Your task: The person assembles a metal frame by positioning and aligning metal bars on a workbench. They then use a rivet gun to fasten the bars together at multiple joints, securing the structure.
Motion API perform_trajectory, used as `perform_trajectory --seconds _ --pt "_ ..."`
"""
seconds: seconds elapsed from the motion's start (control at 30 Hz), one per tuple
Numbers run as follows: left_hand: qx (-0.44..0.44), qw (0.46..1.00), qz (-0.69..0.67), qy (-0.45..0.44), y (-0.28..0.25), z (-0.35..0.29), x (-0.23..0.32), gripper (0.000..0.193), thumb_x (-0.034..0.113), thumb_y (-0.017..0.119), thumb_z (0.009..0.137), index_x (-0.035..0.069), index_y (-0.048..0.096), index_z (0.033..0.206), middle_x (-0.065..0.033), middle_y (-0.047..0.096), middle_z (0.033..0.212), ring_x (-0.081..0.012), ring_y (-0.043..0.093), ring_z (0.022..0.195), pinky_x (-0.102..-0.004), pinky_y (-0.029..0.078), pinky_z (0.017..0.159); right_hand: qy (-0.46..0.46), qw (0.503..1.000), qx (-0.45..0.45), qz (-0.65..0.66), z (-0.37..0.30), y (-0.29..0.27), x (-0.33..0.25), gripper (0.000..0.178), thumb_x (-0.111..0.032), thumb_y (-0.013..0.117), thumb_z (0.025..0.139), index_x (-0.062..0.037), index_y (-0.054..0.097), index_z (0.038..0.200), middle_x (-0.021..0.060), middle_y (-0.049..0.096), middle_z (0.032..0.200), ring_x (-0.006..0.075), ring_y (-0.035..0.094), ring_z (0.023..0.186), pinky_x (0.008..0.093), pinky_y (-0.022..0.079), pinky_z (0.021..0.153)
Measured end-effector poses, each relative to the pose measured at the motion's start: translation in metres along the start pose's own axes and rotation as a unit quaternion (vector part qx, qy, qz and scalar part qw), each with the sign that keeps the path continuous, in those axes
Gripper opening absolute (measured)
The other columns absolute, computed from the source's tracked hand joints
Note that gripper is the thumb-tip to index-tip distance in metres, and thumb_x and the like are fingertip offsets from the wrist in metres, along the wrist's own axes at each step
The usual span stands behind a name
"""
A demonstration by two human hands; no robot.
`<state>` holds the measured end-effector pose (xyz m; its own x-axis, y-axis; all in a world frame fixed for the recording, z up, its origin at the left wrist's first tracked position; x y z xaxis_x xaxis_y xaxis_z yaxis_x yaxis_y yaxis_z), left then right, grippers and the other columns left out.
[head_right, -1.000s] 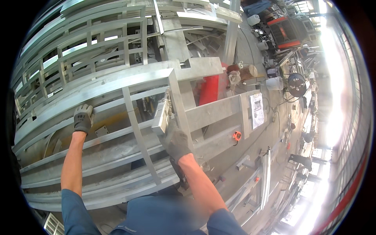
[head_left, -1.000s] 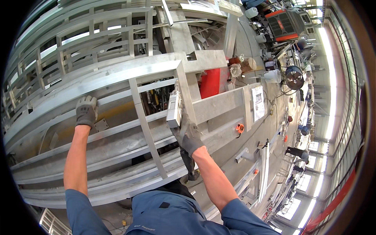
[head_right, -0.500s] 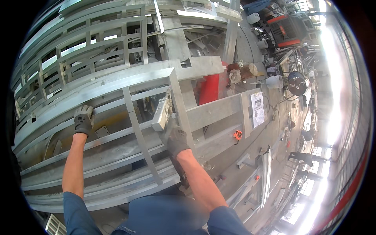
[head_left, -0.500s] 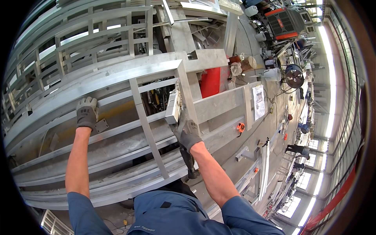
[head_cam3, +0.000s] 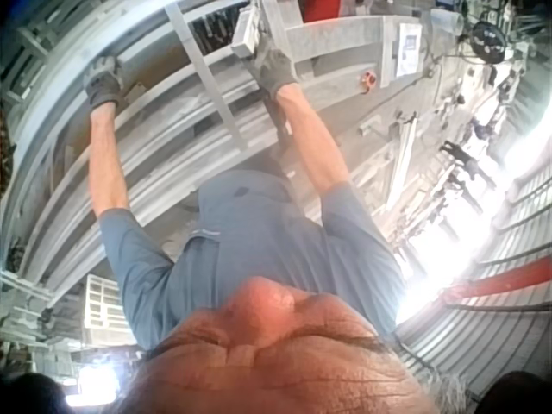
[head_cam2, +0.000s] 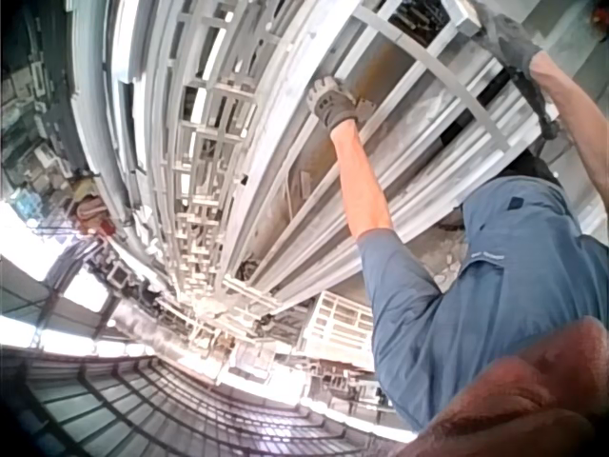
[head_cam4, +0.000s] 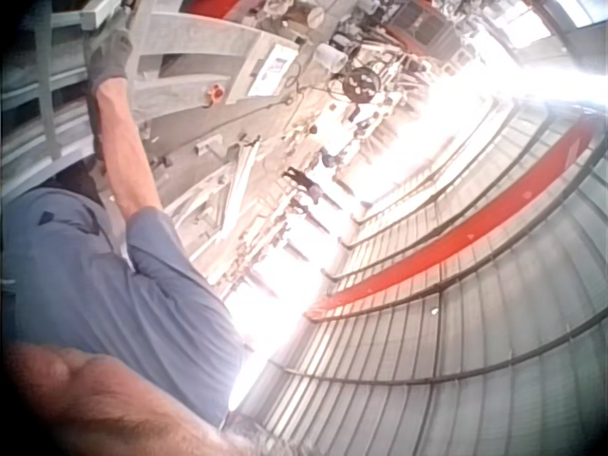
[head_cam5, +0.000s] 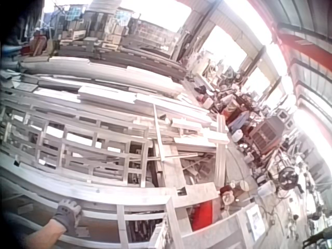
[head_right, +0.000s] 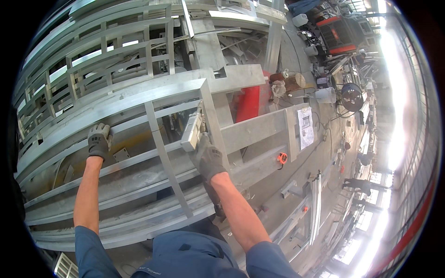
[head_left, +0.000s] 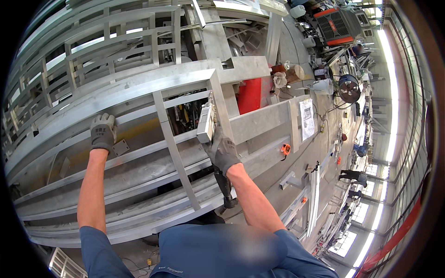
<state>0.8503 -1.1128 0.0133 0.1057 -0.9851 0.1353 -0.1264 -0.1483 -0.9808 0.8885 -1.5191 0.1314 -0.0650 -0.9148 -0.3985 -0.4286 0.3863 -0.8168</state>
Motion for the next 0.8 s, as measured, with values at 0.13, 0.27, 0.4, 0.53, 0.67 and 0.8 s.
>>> perform_trajectory --seconds 0.13,0.27,0.4,0.53,0.67,0.8 --pt "0.003 1.000 -0.003 0.001 -0.003 0.000 0.001 0.021 0.018 0.073 0.083 0.011 0.068 0.102 -0.0112 0.065 0.108 -0.0337 0.062 0.109 -0.0466 0.049 0.097 0.004 1.000 -0.024 0.002 0.003 0.003 0.000 0.054 -0.039 0.062 0.097 0.0011 0.050 0.132 0.0311 0.069 0.115 0.0511 0.068 0.104 0.0590 0.052 0.088" --pt "-0.003 1.000 -0.009 -0.004 -0.003 0.000 0.002 0.021 0.018 0.073 0.083 0.011 0.068 0.101 -0.0112 0.065 0.108 -0.0335 0.062 0.109 -0.0462 0.049 0.097 -0.008 1.000 -0.007 -0.011 0.004 0.010 0.005 0.054 -0.035 0.059 0.098 -0.0005 0.048 0.137 0.0298 0.069 0.119 0.0506 0.067 0.105 0.0586 0.053 0.089" --pt "-0.008 1.000 -0.003 -0.007 -0.003 0.000 0.002 0.021 0.018 0.073 0.083 0.011 0.068 0.102 -0.0111 0.065 0.108 -0.0333 0.062 0.109 -0.0462 0.049 0.097 0.026 0.999 -0.038 -0.025 0.004 0.007 -0.001 0.054 -0.036 0.057 0.098 -0.0008 0.046 0.137 0.0294 0.069 0.119 0.0503 0.068 0.106 0.0586 0.053 0.089" --pt "-0.013 1.000 0.009 -0.012 -0.004 0.001 0.003 0.021 0.019 0.073 0.083 0.011 0.068 0.102 -0.0108 0.066 0.109 -0.0329 0.062 0.109 -0.0461 0.049 0.097 0.005 0.999 -0.022 -0.032 0.002 0.010 0.002 0.053 -0.038 0.055 0.099 -0.0017 0.045 0.137 0.0292 0.070 0.116 0.0501 0.068 0.104 0.0591 0.052 0.089" --pt "-0.030 0.999 0.005 -0.024 -0.006 0.002 0.005 0.023 0.019 0.073 0.083 0.011 0.069 0.104 -0.0117 0.066 0.111 -0.0337 0.062 0.111 -0.0460 0.049 0.099 0.034 0.998 -0.054 -0.030 0.002 0.013 0.004 0.052 -0.036 0.052 0.100 -0.0013 0.044 0.138 0.0290 0.071 0.113 0.0503 0.069 0.104 0.0596 0.052 0.089" --pt "-0.022 1.000 0.011 -0.019 -0.007 0.002 0.006 0.020 0.019 0.073 0.084 0.012 0.069 0.103 -0.0105 0.066 0.109 -0.0322 0.062 0.111 -0.0455 0.049 0.098 0.038 0.998 -0.052 -0.017 0.000 0.016 0.010 0.052 -0.035 0.052 0.100 -0.0016 0.046 0.140 0.0287 0.071 0.113 0.0503 0.069 0.103 0.0594 0.052 0.089"
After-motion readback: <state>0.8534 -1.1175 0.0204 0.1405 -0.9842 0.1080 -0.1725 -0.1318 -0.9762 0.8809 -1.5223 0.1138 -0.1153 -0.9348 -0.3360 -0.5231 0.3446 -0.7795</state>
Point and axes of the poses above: each hand's wrist, its own z-axis towards the middle knuckle, its own y-axis out of the palm, x = y × z, the point moved 2 cm from there along z, towards the middle knuckle
